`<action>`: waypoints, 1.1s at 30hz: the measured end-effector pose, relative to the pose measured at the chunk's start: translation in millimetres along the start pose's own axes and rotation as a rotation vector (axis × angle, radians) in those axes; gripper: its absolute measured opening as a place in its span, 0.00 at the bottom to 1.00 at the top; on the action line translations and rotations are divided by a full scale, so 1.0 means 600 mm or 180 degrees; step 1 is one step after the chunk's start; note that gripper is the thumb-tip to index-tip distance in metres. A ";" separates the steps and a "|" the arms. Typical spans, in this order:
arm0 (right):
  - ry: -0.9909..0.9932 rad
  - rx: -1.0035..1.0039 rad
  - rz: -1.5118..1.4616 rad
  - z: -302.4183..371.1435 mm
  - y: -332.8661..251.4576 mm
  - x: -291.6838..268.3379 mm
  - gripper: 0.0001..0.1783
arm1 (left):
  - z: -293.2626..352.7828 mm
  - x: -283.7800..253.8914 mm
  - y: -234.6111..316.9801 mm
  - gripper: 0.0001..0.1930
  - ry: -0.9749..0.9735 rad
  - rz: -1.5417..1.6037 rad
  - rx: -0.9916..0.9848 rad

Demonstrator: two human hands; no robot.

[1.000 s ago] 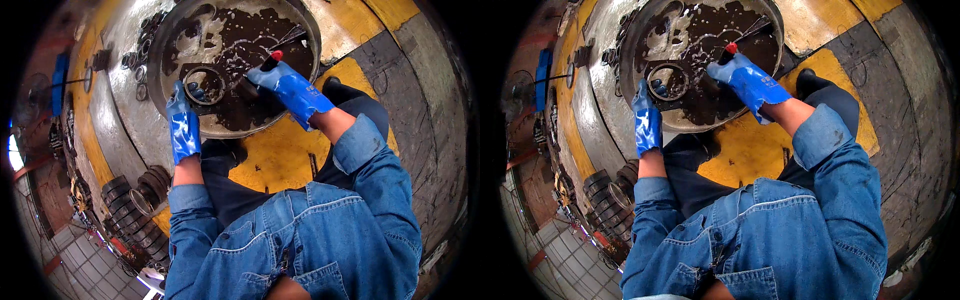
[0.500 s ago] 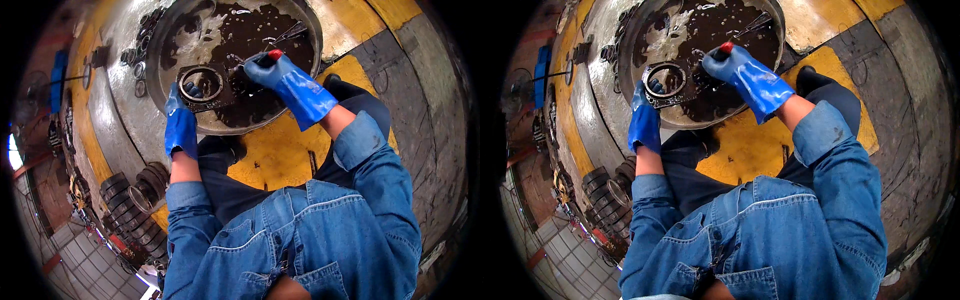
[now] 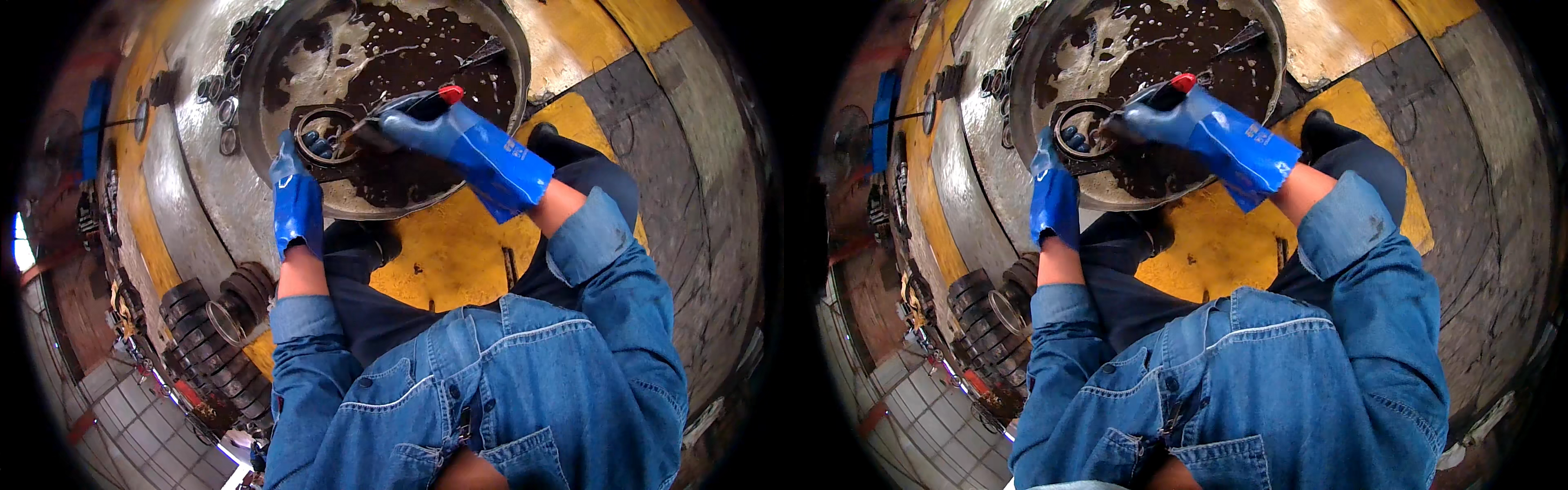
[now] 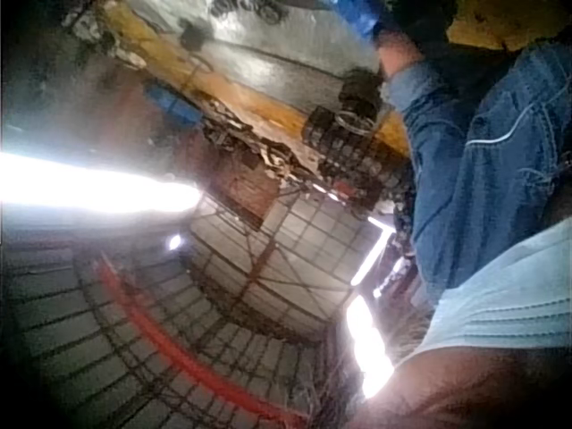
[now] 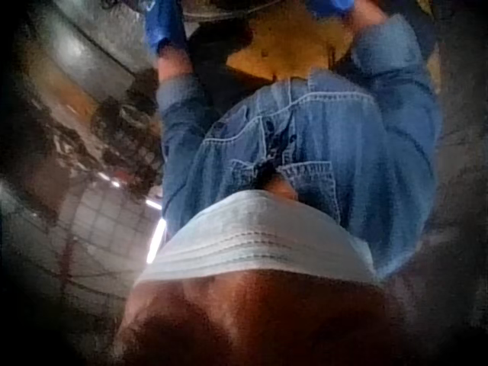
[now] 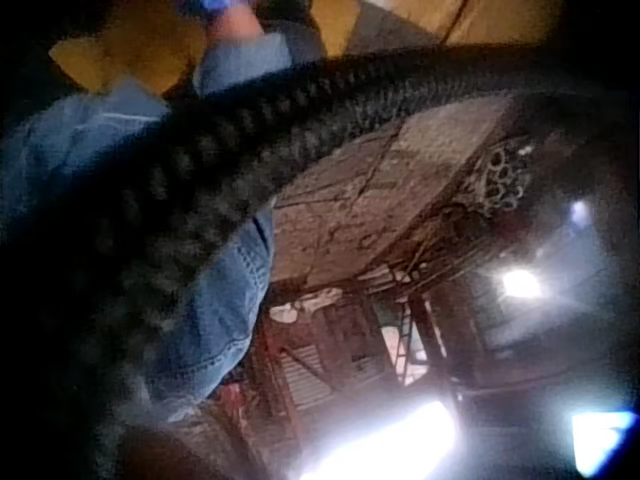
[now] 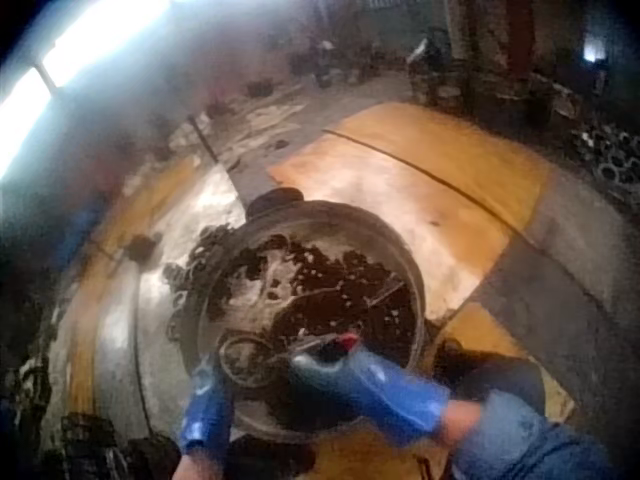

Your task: The person scrubs small, circular metal parts with a red-handled brush over a basin filled with dark liquid. The person repeatedly dips the parts into the liquid and scrubs them, then places the cleaned parts onto a pile on the floor to the left.

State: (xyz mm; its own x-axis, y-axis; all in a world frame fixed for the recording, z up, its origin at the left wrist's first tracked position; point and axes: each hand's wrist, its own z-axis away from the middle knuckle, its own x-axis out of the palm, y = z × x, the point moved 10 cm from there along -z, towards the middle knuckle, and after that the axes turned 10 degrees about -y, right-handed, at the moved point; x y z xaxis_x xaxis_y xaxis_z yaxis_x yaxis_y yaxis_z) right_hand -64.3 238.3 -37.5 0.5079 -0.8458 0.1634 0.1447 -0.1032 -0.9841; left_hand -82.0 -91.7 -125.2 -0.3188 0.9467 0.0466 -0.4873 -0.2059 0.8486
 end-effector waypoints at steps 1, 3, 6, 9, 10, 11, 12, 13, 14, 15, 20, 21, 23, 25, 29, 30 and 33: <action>-0.0251 -0.0296 -0.0334 -0.002 -0.014 0.022 0.16 | 0.008 0.009 0.021 0.22 -0.0221 -0.0618 0.0483; -0.0489 -0.0017 -0.0110 0.003 -0.014 0.055 0.18 | 0.032 0.034 0.037 0.24 -0.0502 -0.1173 0.0999; -0.0343 0.0739 0.0265 0.011 0.023 0.022 0.18 | 0.051 0.062 0.013 0.25 -0.0298 0.0405 0.0170; 0.0106 0.0846 0.1417 0.005 0.034 -0.032 0.17 | 0.057 0.040 0.031 0.28 -0.0223 0.0072 0.0267; 0.0433 0.0807 0.1602 0.006 0.040 -0.053 0.16 | 0.053 0.032 0.032 0.28 -0.0240 0.0035 0.0261; 0.0716 0.0578 0.1069 -0.005 0.085 -0.091 0.16 | 0.058 0.058 0.035 0.28 -0.0205 0.0068 0.0270; 0.0972 0.0420 0.0765 -0.010 0.085 -0.106 0.15 | 0.066 0.069 0.032 0.27 -0.0226 0.0025 0.0226; 0.1219 0.0241 0.0465 -0.013 0.085 -0.118 0.15 | 0.074 0.081 0.030 0.27 -0.0251 -0.0019 0.0181; 0.1071 -0.0024 0.0240 -0.033 0.058 -0.102 0.14 | 0.087 0.078 0.031 0.26 -0.0216 -0.0059 0.0160; 0.0979 -0.0276 0.0033 -0.043 0.033 -0.097 0.13 | 0.094 0.085 0.029 0.25 -0.0247 -0.0243 0.0131; 0.0914 -0.0108 0.0181 -0.050 0.006 -0.094 0.14 | 0.112 0.121 0.027 0.25 -0.0627 -0.0263 0.0227; 0.1024 0.0416 0.0029 -0.043 0.045 -0.102 0.17 | 0.112 0.125 0.030 0.25 -0.0701 -0.0184 0.0246; 0.1086 0.0683 0.0469 -0.021 0.074 -0.117 0.17 | 0.113 0.123 0.042 0.25 -0.0687 -0.0276 0.0171; 0.0828 0.1396 0.0750 0.009 0.056 -0.097 0.15 | 0.123 0.111 0.051 0.24 -0.0522 -0.0374 0.0236; 0.0398 -0.0049 0.1700 0.000 -0.033 -0.031 0.17 | 0.175 0.156 0.077 0.22 -0.0496 -0.0818 0.0433; 0.0237 -0.0555 0.1624 0.000 -0.056 -0.006 0.18 | 0.184 0.159 0.081 0.21 -0.0523 -0.0904 0.0466; -0.0098 -0.1280 0.2816 -0.010 -0.085 0.039 0.17 | 0.154 0.154 0.055 0.22 -0.0667 -0.1254 0.0472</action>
State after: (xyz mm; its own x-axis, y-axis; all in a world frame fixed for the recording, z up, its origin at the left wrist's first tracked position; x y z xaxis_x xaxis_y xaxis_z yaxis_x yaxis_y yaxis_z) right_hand -64.9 220.6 16.3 0.3164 -0.6901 -0.6508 -0.5982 0.3873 -0.7016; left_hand -52.2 12.0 -44.2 0.0456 0.9784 -0.2016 -0.4121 0.2022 0.8884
